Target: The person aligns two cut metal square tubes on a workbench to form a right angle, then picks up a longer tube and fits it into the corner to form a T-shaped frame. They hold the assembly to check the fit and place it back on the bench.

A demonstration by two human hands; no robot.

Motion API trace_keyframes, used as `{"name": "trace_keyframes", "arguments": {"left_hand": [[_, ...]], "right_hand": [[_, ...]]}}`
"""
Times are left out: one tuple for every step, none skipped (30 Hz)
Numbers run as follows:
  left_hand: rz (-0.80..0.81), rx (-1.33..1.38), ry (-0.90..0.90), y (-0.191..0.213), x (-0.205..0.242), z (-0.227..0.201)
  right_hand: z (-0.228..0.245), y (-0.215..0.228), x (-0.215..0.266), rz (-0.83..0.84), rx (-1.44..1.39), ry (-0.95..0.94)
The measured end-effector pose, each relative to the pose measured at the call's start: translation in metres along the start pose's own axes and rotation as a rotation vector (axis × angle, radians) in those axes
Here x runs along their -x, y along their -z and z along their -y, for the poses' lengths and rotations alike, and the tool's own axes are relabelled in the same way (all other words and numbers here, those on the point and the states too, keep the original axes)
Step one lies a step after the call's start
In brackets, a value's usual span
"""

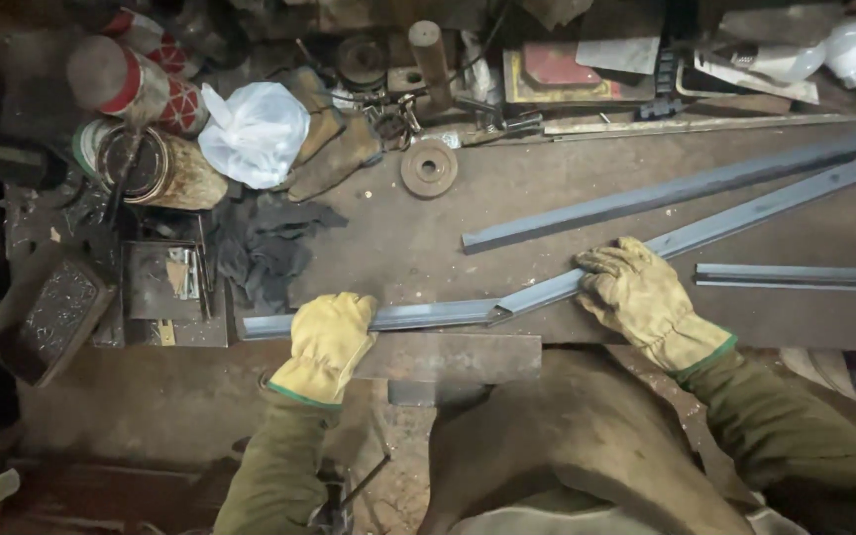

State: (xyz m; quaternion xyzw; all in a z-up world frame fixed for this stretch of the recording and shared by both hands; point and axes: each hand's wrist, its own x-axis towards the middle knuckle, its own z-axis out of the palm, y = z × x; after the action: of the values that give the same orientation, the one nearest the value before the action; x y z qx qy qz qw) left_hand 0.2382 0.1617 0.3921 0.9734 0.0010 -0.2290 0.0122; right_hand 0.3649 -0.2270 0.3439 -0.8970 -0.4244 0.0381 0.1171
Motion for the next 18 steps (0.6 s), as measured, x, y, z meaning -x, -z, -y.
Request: {"name": "trace_keyframes", "arguments": {"left_hand": [[0.030, 0.022, -0.011, -0.001, -0.004, -0.001], [0.030, 0.022, -0.016, -0.002, -0.004, 0.002], [0.107, 0.175, 0.026, -0.003, -0.003, 0.004], [0.185, 0.327, 0.070, -0.005, -0.001, 0.006], [0.188, 0.327, 0.069, -0.006, -0.004, 0.007], [0.319, 0.267, 0.137, -0.008, -0.006, 0.008], [0.450, 0.205, 0.208, -0.010, -0.007, 0.010], [0.455, 0.206, 0.209, -0.025, -0.011, 0.017], [0.442, 0.192, 0.166, -0.039, -0.012, 0.024], [0.428, 0.179, 0.123, -0.051, -0.011, 0.030], [0.412, 0.168, 0.081, -0.071, -0.014, 0.040], [0.394, 0.157, 0.038, -0.090, -0.014, 0.049], [0.373, 0.144, -0.002, -0.109, -0.015, 0.059], [0.351, 0.131, -0.043, -0.119, -0.016, 0.064], [0.330, 0.113, -0.091, -0.128, -0.018, 0.069], [0.309, 0.096, -0.140, -0.136, -0.020, 0.073], [0.313, 0.096, -0.148, -0.121, -0.025, 0.067], [0.464, 0.119, -0.154, -0.107, -0.029, 0.061]], "right_hand": [[-0.002, 0.000, -0.001, -0.015, 0.022, 0.020], [-0.003, 0.002, -0.004, -0.014, 0.024, 0.016], [-0.002, 0.004, -0.006, 0.024, 0.011, 0.009], [-0.001, 0.006, -0.007, 0.061, -0.002, 0.001], [-0.002, 0.005, -0.006, 0.064, -0.004, 0.000], [-0.003, 0.004, -0.005, 0.039, -0.031, -0.010], [-0.003, 0.002, -0.005, 0.014, -0.060, -0.017], [-0.002, 0.002, -0.005, 0.017, -0.063, -0.017], [-0.001, 0.001, -0.004, -0.032, -0.076, -0.013], [0.001, 0.001, -0.002, -0.080, -0.088, -0.009], [0.001, 0.000, -0.002, -0.077, -0.089, -0.006], [0.001, -0.001, -0.001, -0.047, -0.053, -0.012], [0.000, -0.003, -0.001, -0.021, -0.016, -0.016], [0.000, -0.006, -0.002, -0.021, -0.015, -0.011], [-0.001, -0.009, -0.001, -0.045, -0.034, -0.020], [-0.001, -0.011, 0.000, -0.068, -0.053, -0.030], [0.000, -0.009, 0.002, -0.064, -0.052, -0.037], [0.002, -0.006, 0.004, -0.071, -0.058, -0.040]]}}
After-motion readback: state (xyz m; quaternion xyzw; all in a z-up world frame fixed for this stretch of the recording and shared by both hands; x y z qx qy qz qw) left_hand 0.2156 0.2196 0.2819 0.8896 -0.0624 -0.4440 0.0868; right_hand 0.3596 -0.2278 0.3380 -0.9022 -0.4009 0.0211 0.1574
